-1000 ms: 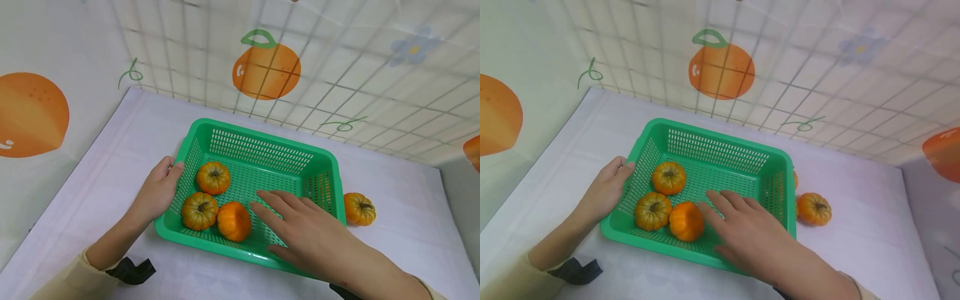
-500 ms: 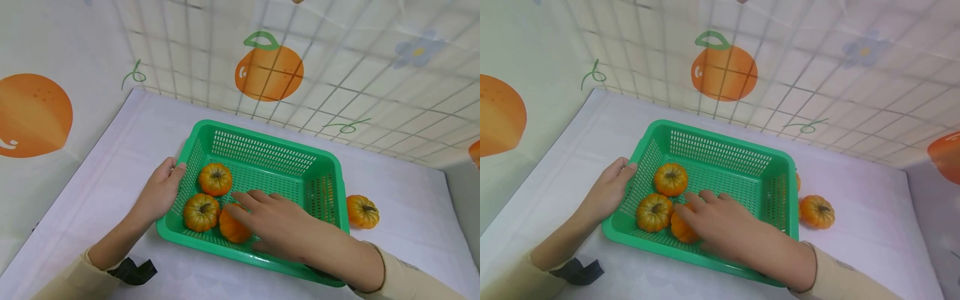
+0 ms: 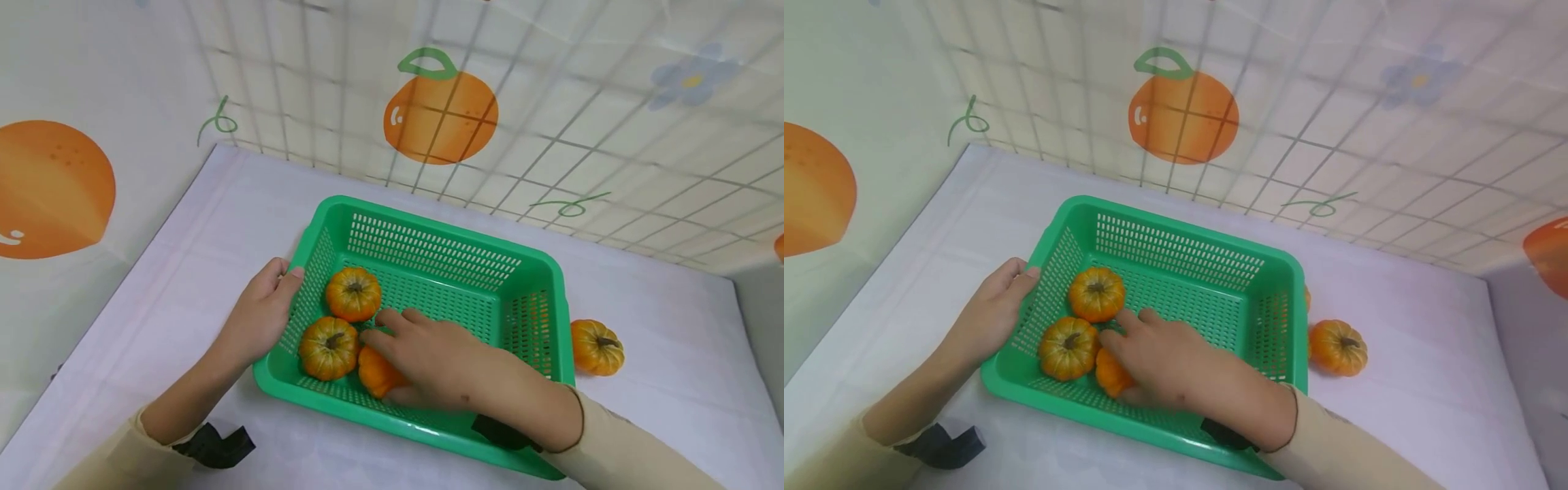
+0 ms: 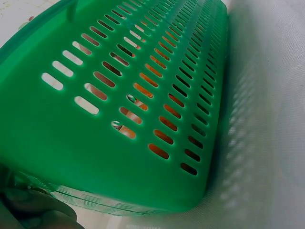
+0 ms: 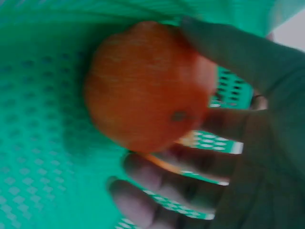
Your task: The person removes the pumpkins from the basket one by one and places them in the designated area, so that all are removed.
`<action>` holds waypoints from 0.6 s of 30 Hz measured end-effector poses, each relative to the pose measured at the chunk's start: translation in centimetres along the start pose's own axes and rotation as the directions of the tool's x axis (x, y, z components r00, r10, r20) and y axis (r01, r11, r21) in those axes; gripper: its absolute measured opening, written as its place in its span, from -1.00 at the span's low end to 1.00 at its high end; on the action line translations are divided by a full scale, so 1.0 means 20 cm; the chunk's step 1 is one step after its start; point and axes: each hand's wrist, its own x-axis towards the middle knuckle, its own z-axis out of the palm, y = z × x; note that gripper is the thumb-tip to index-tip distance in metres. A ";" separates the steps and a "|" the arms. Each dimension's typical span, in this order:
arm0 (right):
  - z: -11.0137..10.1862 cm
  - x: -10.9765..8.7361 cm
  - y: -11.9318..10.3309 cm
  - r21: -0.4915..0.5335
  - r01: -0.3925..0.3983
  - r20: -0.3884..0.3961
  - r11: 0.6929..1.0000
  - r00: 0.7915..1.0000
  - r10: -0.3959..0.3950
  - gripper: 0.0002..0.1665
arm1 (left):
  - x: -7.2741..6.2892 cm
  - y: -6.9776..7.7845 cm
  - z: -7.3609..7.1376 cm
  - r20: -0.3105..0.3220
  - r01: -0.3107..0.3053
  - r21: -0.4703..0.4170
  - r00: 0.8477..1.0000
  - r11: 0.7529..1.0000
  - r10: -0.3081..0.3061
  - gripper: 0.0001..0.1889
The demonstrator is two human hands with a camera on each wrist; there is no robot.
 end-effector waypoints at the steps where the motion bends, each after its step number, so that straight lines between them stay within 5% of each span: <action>1: 0.00 0.01 0.01 0.021 0.002 0.009 1.000 1.000 -0.002 -0.22 | 0.00 0.00 0.00 0.000 0.002 0.001 1.000 1.000 -0.002 -0.58; 8: 0.00 0.02 0.05 0.148 0.003 0.082 0.989 0.997 -0.016 -0.24 | -0.01 0.01 0.00 0.001 0.012 -0.001 1.000 1.000 -0.012 -0.57; 18: 0.00 0.05 0.14 0.259 -0.103 0.122 0.961 0.990 0.073 -0.10 | 0.00 0.01 0.00 0.002 0.003 0.002 1.000 1.000 -0.003 -0.60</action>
